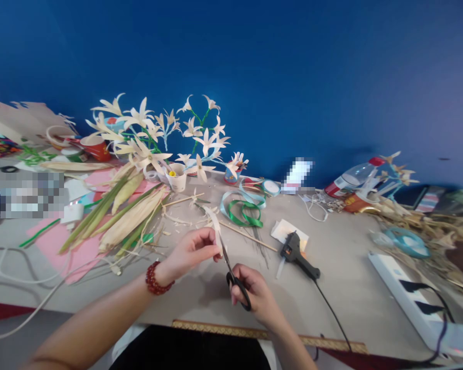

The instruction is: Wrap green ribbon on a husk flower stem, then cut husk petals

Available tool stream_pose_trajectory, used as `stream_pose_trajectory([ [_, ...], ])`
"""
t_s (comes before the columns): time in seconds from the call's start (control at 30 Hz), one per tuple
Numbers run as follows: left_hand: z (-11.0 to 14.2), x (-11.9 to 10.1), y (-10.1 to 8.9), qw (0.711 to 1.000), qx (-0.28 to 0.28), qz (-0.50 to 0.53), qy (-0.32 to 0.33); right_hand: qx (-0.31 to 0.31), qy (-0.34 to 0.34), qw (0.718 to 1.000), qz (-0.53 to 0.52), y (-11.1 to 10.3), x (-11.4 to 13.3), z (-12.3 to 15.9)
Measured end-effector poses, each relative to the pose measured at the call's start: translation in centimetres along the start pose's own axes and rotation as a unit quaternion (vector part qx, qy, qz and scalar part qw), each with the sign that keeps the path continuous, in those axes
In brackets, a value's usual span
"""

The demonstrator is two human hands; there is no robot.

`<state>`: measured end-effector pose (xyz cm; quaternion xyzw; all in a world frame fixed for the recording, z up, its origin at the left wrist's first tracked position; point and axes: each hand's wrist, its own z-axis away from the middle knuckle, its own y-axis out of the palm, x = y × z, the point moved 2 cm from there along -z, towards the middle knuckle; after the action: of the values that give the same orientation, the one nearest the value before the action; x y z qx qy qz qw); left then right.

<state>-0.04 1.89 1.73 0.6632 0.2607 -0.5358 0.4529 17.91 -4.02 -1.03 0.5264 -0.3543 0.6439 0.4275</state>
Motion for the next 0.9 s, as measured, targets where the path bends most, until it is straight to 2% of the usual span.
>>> stream_pose_trajectory([
  [0.67,-0.09,-0.05,-0.06,0.999,0.022,-0.024,-0.007,0.006,0.007,1.000,0.017,-0.69,-0.33,0.29],
  [0.9,-0.05,0.40,0.03,0.997,0.063,-0.024,-0.024,0.003,0.008,1.000,0.005,-0.70,-0.11,0.08],
])
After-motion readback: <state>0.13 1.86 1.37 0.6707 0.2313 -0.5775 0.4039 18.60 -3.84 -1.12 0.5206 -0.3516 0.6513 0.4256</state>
